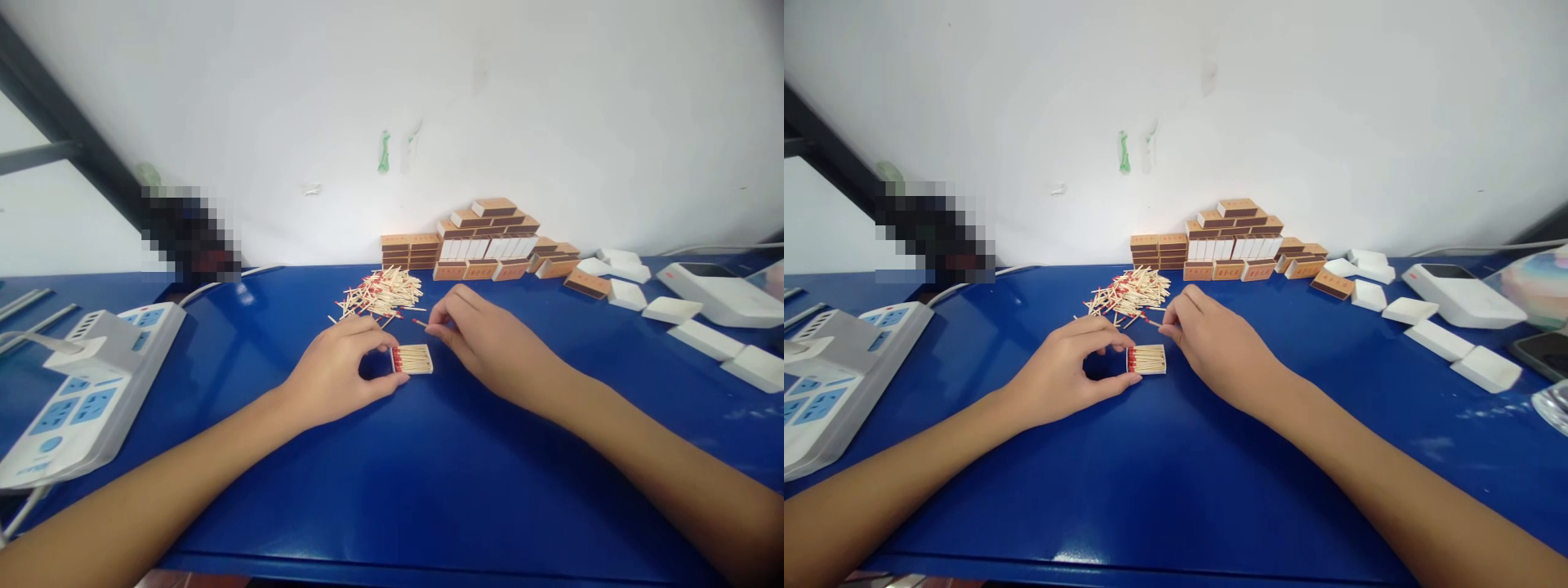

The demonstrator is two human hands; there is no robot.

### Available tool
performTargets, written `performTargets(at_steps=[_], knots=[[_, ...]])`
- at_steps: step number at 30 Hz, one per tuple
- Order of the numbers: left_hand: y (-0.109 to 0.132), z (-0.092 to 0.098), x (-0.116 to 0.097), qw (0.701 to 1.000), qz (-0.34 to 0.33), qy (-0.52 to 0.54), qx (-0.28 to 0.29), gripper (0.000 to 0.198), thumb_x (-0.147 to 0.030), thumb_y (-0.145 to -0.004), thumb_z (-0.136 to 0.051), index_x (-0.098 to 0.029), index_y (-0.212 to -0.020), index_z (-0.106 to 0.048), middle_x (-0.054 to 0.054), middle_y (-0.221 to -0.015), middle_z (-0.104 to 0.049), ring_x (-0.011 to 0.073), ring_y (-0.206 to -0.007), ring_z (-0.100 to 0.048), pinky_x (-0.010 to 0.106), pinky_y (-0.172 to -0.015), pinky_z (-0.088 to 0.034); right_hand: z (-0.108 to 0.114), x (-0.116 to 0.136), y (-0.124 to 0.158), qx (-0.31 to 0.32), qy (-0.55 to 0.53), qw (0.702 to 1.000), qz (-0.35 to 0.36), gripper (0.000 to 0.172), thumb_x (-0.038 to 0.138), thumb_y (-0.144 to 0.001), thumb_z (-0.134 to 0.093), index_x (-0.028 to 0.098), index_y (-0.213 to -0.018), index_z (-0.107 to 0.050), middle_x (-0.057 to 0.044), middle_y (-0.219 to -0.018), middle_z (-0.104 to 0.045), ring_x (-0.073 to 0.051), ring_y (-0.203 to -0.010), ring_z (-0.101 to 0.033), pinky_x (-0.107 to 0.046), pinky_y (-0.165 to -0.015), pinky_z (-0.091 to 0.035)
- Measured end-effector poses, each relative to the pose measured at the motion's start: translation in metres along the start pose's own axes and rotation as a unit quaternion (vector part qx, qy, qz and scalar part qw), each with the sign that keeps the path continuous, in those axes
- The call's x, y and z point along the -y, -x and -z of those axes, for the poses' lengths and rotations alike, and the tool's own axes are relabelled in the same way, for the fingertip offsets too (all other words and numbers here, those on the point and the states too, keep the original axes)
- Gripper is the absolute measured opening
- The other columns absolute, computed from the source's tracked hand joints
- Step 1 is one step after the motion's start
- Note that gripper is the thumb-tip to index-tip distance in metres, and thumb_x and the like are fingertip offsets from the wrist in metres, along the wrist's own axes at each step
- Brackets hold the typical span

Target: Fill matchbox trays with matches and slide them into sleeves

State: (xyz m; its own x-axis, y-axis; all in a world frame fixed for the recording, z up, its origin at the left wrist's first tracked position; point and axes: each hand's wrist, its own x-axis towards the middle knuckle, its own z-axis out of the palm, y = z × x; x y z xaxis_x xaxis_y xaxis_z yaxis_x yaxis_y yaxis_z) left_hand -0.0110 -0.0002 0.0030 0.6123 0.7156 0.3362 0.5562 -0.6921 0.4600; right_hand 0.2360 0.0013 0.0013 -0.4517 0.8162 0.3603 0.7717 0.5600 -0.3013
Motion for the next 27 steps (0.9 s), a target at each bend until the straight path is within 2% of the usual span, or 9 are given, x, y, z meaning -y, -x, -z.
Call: performTargets(at_steps=[3, 7, 9, 13, 18, 21, 24, 27], knots=[[0.001, 0.001, -0.003, 0.999, 0.001, 0.031, 0.015, 0.023, -0.035, -0.085, -0.081, -0.023, -0.103, -0.073, 0.002, -0.093, -0.068, 0.0179, -0.084, -0.063, 0.033, -0.079, -0.052, -0.001, -0.011, -0.002, -0.011, 0.008, 1.000, -0.018, 0.012, 0.025, -0.105, -0.048, 0.021, -0.096, -0.055, -0.008, -0.101, -0.063, -0.022, -0.086, -0.062, -0.037, -0.075, -0.049], [0.001, 0.003, -0.005, 1.000, 0.011, 0.016, -0.003, 0.020, -0.033, -0.084, -0.082, -0.024, -0.100, -0.074, 0.001, -0.092, -0.068, 0.0180, -0.084, -0.063, 0.033, -0.078, -0.051, -0.003, -0.020, -0.001, -0.005, 0.019, 0.999, -0.036, 0.011, 0.025, -0.104, -0.049, 0.021, -0.096, -0.055, -0.008, -0.101, -0.063, -0.022, -0.086, -0.063, -0.036, -0.076, -0.049], [0.001, 0.003, -0.006, 1.000, -0.003, 0.029, 0.009, 0.020, -0.033, -0.084, -0.082, -0.023, -0.098, -0.074, 0.001, -0.094, -0.068, 0.0179, -0.086, -0.063, 0.033, -0.080, -0.051, -0.002, -0.022, -0.001, -0.002, 0.023, 0.999, -0.037, 0.010, 0.025, -0.104, -0.050, 0.021, -0.097, -0.056, -0.008, -0.101, -0.063, -0.022, -0.085, -0.063, -0.036, -0.075, -0.049], [0.003, -0.001, -0.008, 0.999, -0.003, 0.034, 0.009, 0.018, -0.032, -0.084, -0.082, -0.023, -0.097, -0.073, 0.001, -0.091, -0.068, 0.0176, -0.084, -0.063, 0.033, -0.079, -0.051, -0.001, -0.024, -0.006, -0.001, 0.039, 0.999, -0.017, 0.011, 0.027, -0.103, -0.051, 0.021, -0.096, -0.057, -0.008, -0.100, -0.063, -0.023, -0.084, -0.063, -0.036, -0.074, -0.049], [0.004, -0.006, -0.005, 0.999, -0.007, 0.032, 0.020, 0.021, -0.035, -0.084, -0.082, -0.023, -0.099, -0.073, 0.002, -0.094, -0.068, 0.0190, -0.087, -0.063, 0.034, -0.079, -0.052, -0.015, -0.024, -0.026, -0.017, 0.085, 0.996, 0.017, 0.011, 0.024, -0.103, -0.050, 0.020, -0.098, -0.058, -0.010, -0.103, -0.064, -0.025, -0.092, -0.063, -0.036, -0.076, -0.049], [0.004, -0.004, -0.001, 1.000, 0.000, 0.026, 0.008, 0.020, -0.033, -0.084, -0.081, -0.023, -0.100, -0.073, 0.002, -0.094, -0.068, 0.0189, -0.088, -0.063, 0.034, -0.080, -0.051, -0.018, -0.031, -0.032, -0.023, 0.065, 0.997, 0.029, 0.013, 0.021, -0.104, -0.047, 0.019, -0.105, -0.059, -0.011, -0.107, -0.066, -0.025, -0.096, -0.064, -0.036, -0.079, -0.050], [0.002, -0.002, 0.002, 0.999, 0.018, 0.024, -0.016, 0.020, -0.034, -0.085, -0.080, -0.024, -0.101, -0.073, 0.001, -0.091, -0.067, 0.0175, -0.082, -0.061, 0.033, -0.077, -0.051, -0.001, -0.049, -0.028, -0.056, 0.052, 0.997, 0.015, 0.015, 0.022, -0.103, -0.048, 0.018, -0.109, -0.062, -0.012, -0.110, -0.068, -0.026, -0.098, -0.066, -0.037, -0.080, -0.051], [0.002, -0.003, 0.002, 0.999, 0.024, 0.028, -0.039, 0.021, -0.035, -0.087, -0.078, -0.024, -0.104, -0.073, 0.001, -0.093, -0.067, 0.0175, -0.083, -0.061, 0.034, -0.078, -0.051, 0.034, -0.078, -0.018, -0.106, 0.074, 0.989, -0.075, 0.012, 0.028, -0.098, -0.057, 0.020, -0.097, -0.067, -0.009, -0.094, -0.071, -0.024, -0.081, -0.067, -0.037, -0.073, -0.050]])
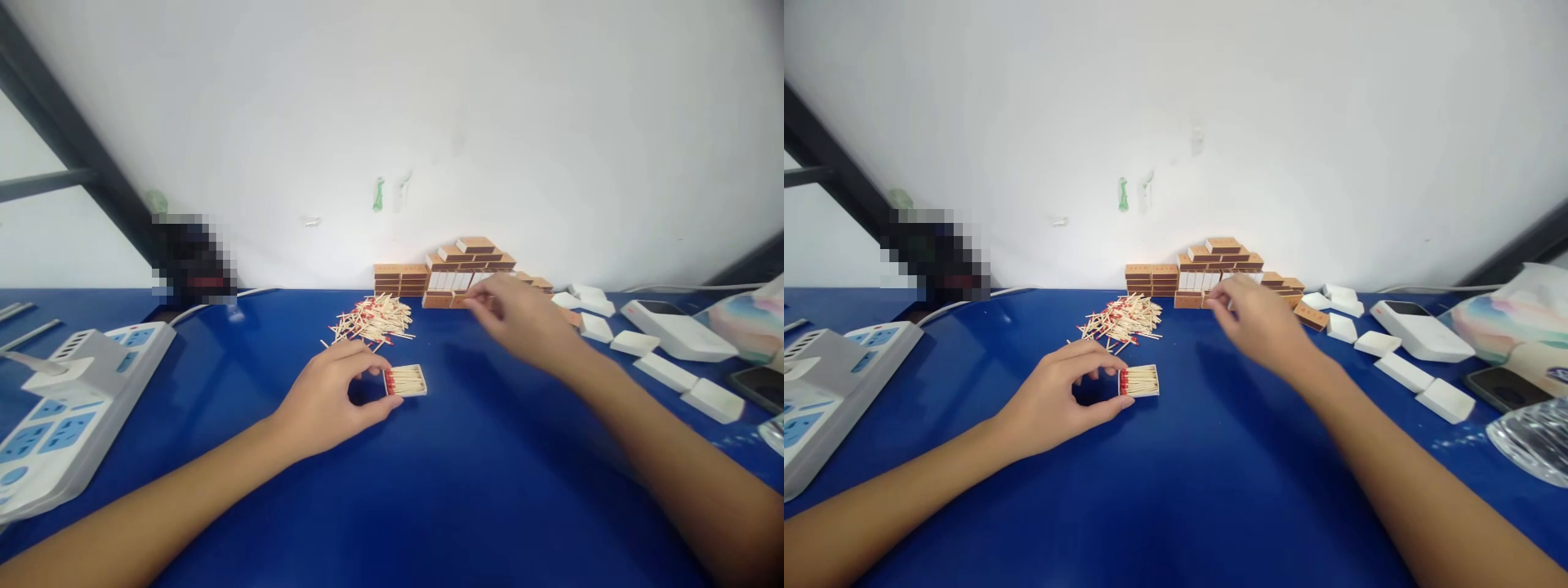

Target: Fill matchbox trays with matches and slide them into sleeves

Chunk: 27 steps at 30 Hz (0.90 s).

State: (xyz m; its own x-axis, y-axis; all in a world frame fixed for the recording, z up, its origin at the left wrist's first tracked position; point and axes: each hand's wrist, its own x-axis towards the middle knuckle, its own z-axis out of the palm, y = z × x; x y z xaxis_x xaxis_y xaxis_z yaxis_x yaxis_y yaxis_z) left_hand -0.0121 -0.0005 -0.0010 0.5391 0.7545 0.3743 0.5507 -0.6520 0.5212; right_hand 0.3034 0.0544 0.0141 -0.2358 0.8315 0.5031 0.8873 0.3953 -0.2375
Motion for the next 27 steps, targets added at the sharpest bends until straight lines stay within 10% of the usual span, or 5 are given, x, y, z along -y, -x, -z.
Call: performTargets(at_steps=[6, 17, 27], knots=[[0.003, -0.005, -0.005, 1.000, 0.005, -0.003, 0.015, 0.020, -0.034, -0.086, -0.079, -0.024, -0.101, -0.073, 0.001, -0.092, -0.067, 0.0171, -0.080, -0.060, 0.034, -0.077, -0.050, 0.045, -0.052, -0.003, -0.068, -0.058, 0.966, -0.244, 0.023, 0.039, -0.092, -0.066, 0.017, -0.091, -0.072, -0.017, -0.090, -0.075, -0.023, -0.077, -0.065, -0.038, -0.071, -0.046], [0.002, -0.004, -0.008, 0.998, 0.038, -0.007, 0.045, 0.017, -0.038, -0.086, -0.079, -0.025, -0.096, -0.073, -0.003, -0.082, -0.061, 0.0134, -0.072, -0.054, 0.028, -0.069, -0.044, 0.038, -0.068, -0.014, -0.108, -0.027, 0.926, -0.362, 0.017, 0.032, -0.086, -0.065, 0.017, -0.090, -0.072, -0.009, -0.087, -0.074, -0.020, -0.077, -0.064, -0.033, -0.073, -0.046], [0.003, -0.004, -0.006, 0.999, 0.035, -0.007, 0.032, 0.019, -0.038, -0.087, -0.077, -0.027, -0.101, -0.073, -0.004, -0.081, -0.060, 0.0119, -0.067, -0.051, 0.027, -0.067, -0.044, 0.043, -0.099, -0.007, 0.047, 0.050, 0.892, -0.447, 0.037, 0.050, -0.092, -0.064, 0.014, -0.087, -0.074, -0.014, -0.079, -0.071, -0.022, -0.069, -0.058, -0.037, -0.067, -0.040]])
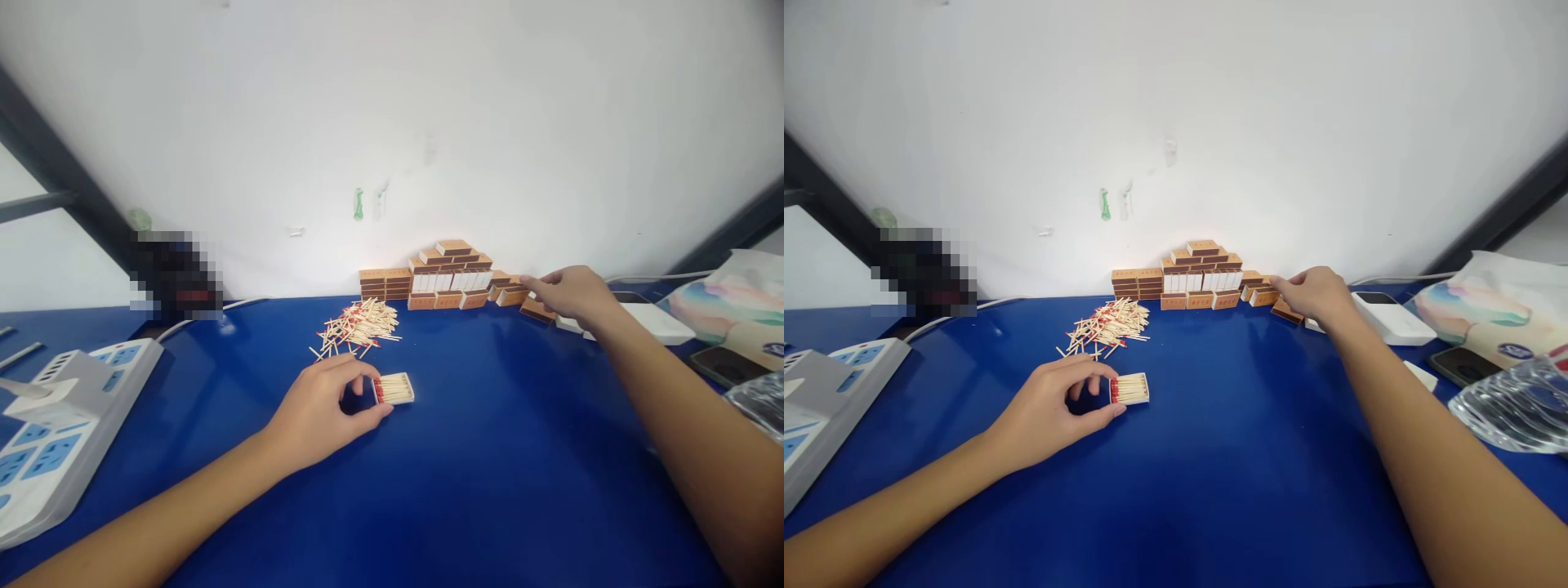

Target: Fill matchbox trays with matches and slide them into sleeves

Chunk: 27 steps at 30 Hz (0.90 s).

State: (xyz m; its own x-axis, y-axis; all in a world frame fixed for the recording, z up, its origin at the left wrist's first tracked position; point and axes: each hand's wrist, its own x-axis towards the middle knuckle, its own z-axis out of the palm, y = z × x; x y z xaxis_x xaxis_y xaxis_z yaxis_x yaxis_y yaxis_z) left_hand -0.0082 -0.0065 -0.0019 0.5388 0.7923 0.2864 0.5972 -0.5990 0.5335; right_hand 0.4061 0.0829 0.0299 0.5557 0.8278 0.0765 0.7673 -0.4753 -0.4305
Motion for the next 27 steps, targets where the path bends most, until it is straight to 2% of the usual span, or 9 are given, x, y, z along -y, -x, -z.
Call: performTargets(at_steps=[4, 9, 12, 17, 23, 25, 27], knots=[[-0.001, 0.001, 0.004, 1.000, 0.005, -0.004, -0.014, 0.019, -0.038, -0.086, -0.079, -0.028, -0.100, -0.073, -0.004, -0.083, -0.061, 0.0117, -0.067, -0.050, 0.027, -0.066, -0.044, 0.009, -0.009, -0.002, 0.033, 0.048, 0.998, 0.028, 0.042, 0.052, -0.091, -0.066, 0.013, -0.103, -0.074, -0.016, -0.096, -0.074, -0.019, -0.067, -0.056, -0.036, -0.068, -0.039], [-0.004, 0.003, 0.009, 0.999, -0.005, -0.009, -0.040, 0.018, -0.037, -0.086, -0.079, -0.027, -0.099, -0.072, -0.003, -0.086, -0.065, 0.0139, -0.074, -0.055, 0.029, -0.070, -0.045, 0.019, -0.021, 0.002, 0.103, 0.099, 0.985, 0.098, 0.029, 0.036, -0.075, -0.084, 0.012, -0.089, -0.077, -0.016, -0.099, -0.072, -0.019, -0.077, -0.057, -0.036, -0.075, -0.041], [-0.006, 0.007, 0.010, 0.998, -0.004, -0.006, -0.057, 0.019, -0.037, -0.086, -0.079, -0.025, -0.099, -0.072, -0.003, -0.086, -0.067, 0.0142, -0.074, -0.057, 0.028, -0.070, -0.046, 0.018, -0.021, 0.005, 0.118, 0.110, 0.978, 0.133, 0.025, 0.034, -0.079, -0.080, 0.012, -0.090, -0.076, -0.017, -0.103, -0.071, -0.021, -0.082, -0.057, -0.037, -0.077, -0.040], [-0.011, 0.014, 0.012, 0.997, -0.016, -0.017, -0.073, 0.022, -0.037, -0.087, -0.080, -0.023, -0.103, -0.073, -0.002, -0.083, -0.066, 0.0135, -0.072, -0.056, 0.029, -0.069, -0.047, 0.012, -0.017, 0.011, 0.162, 0.102, 0.967, 0.169, 0.019, 0.034, -0.084, -0.075, 0.016, -0.089, -0.069, -0.012, -0.093, -0.074, -0.021, -0.080, -0.062, -0.035, -0.074, -0.041], [-0.012, 0.016, 0.016, 0.996, -0.019, -0.025, -0.082, 0.023, -0.036, -0.087, -0.080, -0.023, -0.103, -0.073, -0.002, -0.083, -0.064, 0.0135, -0.073, -0.056, 0.028, -0.069, -0.047, 0.018, -0.015, 0.014, 0.149, 0.104, 0.969, 0.168, 0.031, 0.031, -0.080, -0.078, 0.015, -0.102, -0.064, -0.016, -0.104, -0.072, -0.025, -0.088, -0.064, -0.035, -0.075, -0.044], [-0.012, 0.016, 0.016, 0.996, -0.020, -0.020, -0.081, 0.023, -0.036, -0.087, -0.080, -0.023, -0.104, -0.073, -0.001, -0.084, -0.064, 0.0132, -0.073, -0.056, 0.028, -0.069, -0.047, 0.026, -0.010, 0.022, 0.155, 0.100, 0.968, 0.172, 0.033, 0.034, -0.078, -0.079, 0.016, -0.103, -0.067, -0.014, -0.104, -0.072, -0.026, -0.088, -0.064, -0.036, -0.075, -0.045], [-0.012, 0.016, 0.016, 0.996, -0.025, -0.012, -0.080, 0.024, -0.036, -0.087, -0.080, -0.023, -0.105, -0.073, -0.001, -0.086, -0.065, 0.0131, -0.073, -0.056, 0.028, -0.069, -0.048, 0.032, 0.001, 0.038, 0.177, 0.077, 0.959, 0.207, 0.035, 0.040, -0.077, -0.080, 0.019, -0.104, -0.071, -0.010, -0.101, -0.073, -0.026, -0.087, -0.064, -0.036, -0.075, -0.045]])
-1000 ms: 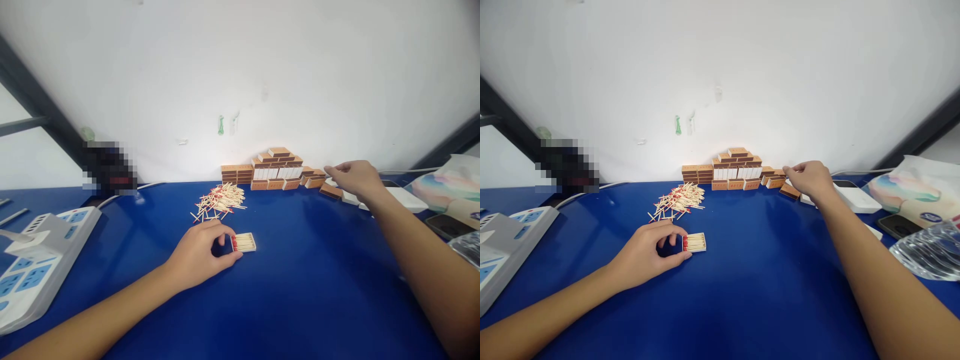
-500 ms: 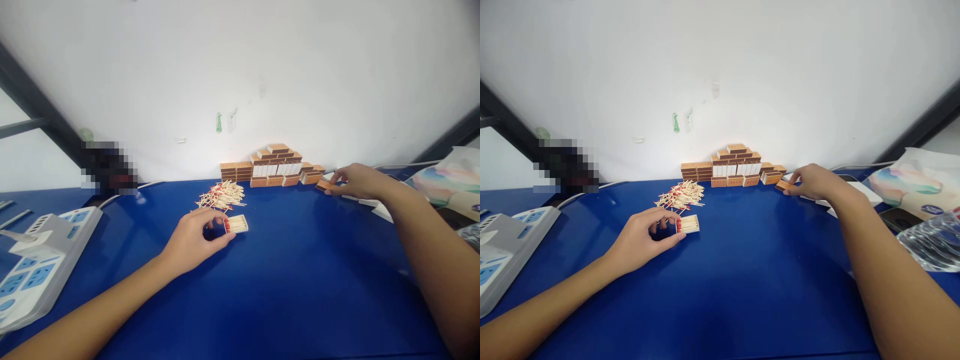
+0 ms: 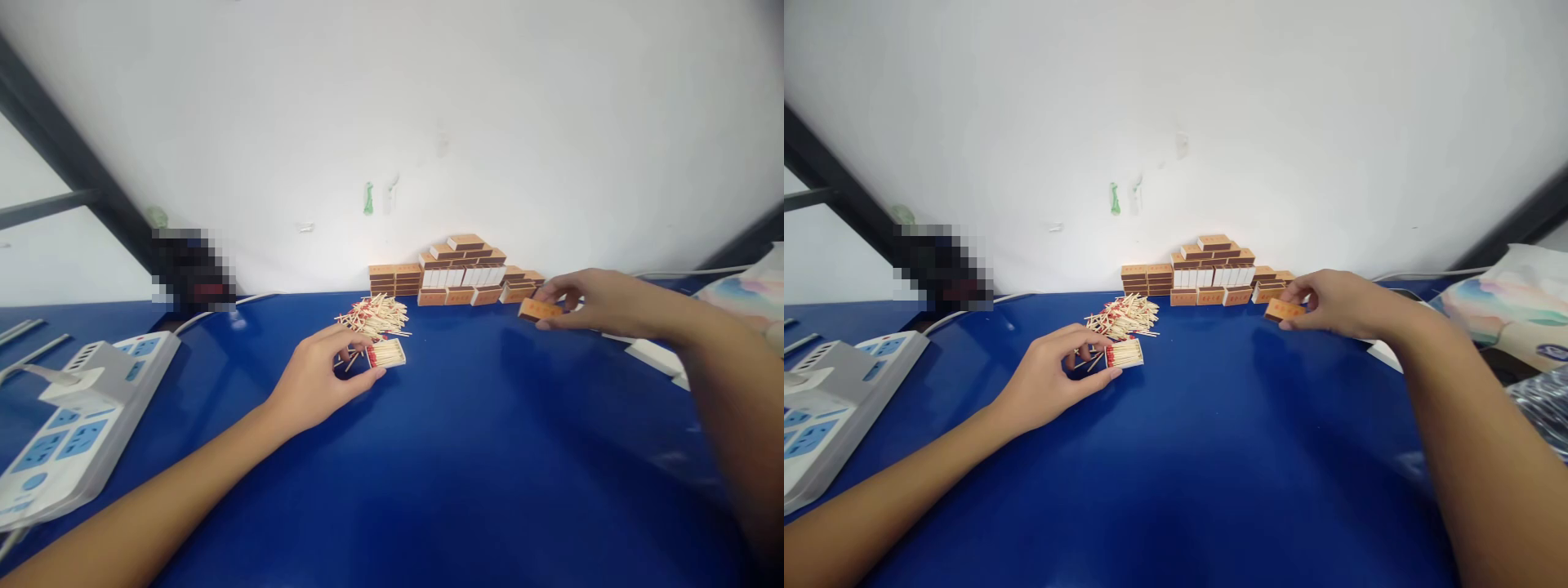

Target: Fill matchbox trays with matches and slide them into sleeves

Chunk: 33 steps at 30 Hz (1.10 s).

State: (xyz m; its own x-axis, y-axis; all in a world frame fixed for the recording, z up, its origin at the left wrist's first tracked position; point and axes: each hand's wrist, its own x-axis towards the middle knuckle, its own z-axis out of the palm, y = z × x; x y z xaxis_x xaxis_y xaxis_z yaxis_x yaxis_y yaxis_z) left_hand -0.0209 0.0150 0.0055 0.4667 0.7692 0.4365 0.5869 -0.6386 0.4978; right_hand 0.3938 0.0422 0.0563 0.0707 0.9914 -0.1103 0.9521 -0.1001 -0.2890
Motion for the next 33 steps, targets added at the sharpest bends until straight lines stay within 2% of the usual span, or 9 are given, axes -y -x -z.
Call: performTargets(at_steps=[3, 6, 8, 13, 20, 25, 33], knots=[[-0.001, 0.000, 0.000, 1.000, -0.004, 0.018, 0.003, 0.024, -0.036, -0.086, -0.081, -0.023, -0.105, -0.073, -0.001, -0.087, -0.066, 0.0133, -0.074, -0.056, 0.028, -0.070, -0.049, -0.009, 0.039, 0.021, -0.014, -0.062, 0.985, 0.160, 0.045, 0.049, -0.077, -0.079, 0.024, -0.114, -0.071, -0.008, -0.105, -0.073, -0.025, -0.088, -0.065, -0.036, -0.075, -0.048], [-0.001, 0.000, 0.000, 0.999, -0.006, 0.033, 0.007, 0.026, -0.036, -0.086, -0.082, -0.022, -0.106, -0.073, 0.000, -0.086, -0.066, 0.0136, -0.075, -0.058, 0.028, -0.071, -0.049, -0.031, 0.078, 0.038, -0.013, -0.101, 0.954, 0.283, 0.028, 0.043, -0.084, -0.073, 0.026, -0.106, -0.069, -0.006, -0.106, -0.073, -0.023, -0.092, -0.066, -0.033, -0.075, -0.051], [-0.001, -0.001, 0.000, 0.999, -0.006, 0.035, 0.009, 0.027, -0.036, -0.086, -0.082, -0.022, -0.108, -0.074, 0.000, -0.086, -0.067, 0.0134, -0.074, -0.058, 0.028, -0.070, -0.049, -0.047, 0.095, 0.045, -0.032, -0.091, 0.941, 0.324, 0.023, 0.036, -0.085, -0.072, 0.026, -0.106, -0.069, -0.004, -0.104, -0.073, -0.021, -0.091, -0.067, -0.032, -0.075, -0.052], [0.001, -0.002, -0.001, 0.999, -0.016, 0.038, 0.014, 0.028, -0.035, -0.086, -0.083, -0.023, -0.109, -0.073, -0.001, -0.087, -0.068, 0.0126, -0.072, -0.056, 0.027, -0.069, -0.048, -0.065, 0.108, 0.052, -0.051, -0.076, 0.934, 0.345, 0.028, 0.027, -0.087, -0.070, 0.027, -0.115, -0.069, -0.005, -0.107, -0.072, -0.020, -0.085, -0.068, -0.032, -0.071, -0.054], [0.001, -0.003, -0.005, 0.999, -0.019, 0.029, 0.019, 0.025, -0.034, -0.087, -0.082, -0.024, -0.107, -0.073, -0.002, -0.088, -0.069, 0.0129, -0.073, -0.057, 0.027, -0.070, -0.049, -0.070, 0.108, 0.052, -0.043, -0.072, 0.931, 0.355, 0.031, 0.027, -0.091, -0.069, 0.025, -0.122, -0.068, -0.005, -0.108, -0.068, -0.018, -0.079, -0.066, -0.032, -0.069, -0.054], [0.002, -0.004, -0.005, 0.999, -0.019, 0.038, 0.026, 0.025, -0.034, -0.088, -0.081, -0.024, -0.109, -0.073, 0.000, -0.096, -0.071, 0.0142, -0.079, -0.060, 0.028, -0.073, -0.050, -0.073, 0.109, 0.054, -0.041, -0.062, 0.929, 0.363, 0.031, 0.027, -0.093, -0.068, 0.025, -0.124, -0.067, -0.006, -0.110, -0.066, -0.018, -0.081, -0.065, -0.033, -0.071, -0.054], [0.003, -0.002, -0.004, 0.999, -0.030, 0.032, 0.016, 0.027, -0.036, -0.087, -0.082, -0.023, -0.109, -0.073, 0.000, -0.088, -0.068, 0.0139, -0.074, -0.058, 0.029, -0.072, -0.050, -0.074, 0.109, 0.054, -0.042, -0.091, 0.919, 0.381, 0.030, 0.029, -0.097, -0.063, 0.025, -0.127, -0.066, -0.008, -0.114, -0.066, -0.019, -0.085, -0.067, -0.033, -0.072, -0.057]])
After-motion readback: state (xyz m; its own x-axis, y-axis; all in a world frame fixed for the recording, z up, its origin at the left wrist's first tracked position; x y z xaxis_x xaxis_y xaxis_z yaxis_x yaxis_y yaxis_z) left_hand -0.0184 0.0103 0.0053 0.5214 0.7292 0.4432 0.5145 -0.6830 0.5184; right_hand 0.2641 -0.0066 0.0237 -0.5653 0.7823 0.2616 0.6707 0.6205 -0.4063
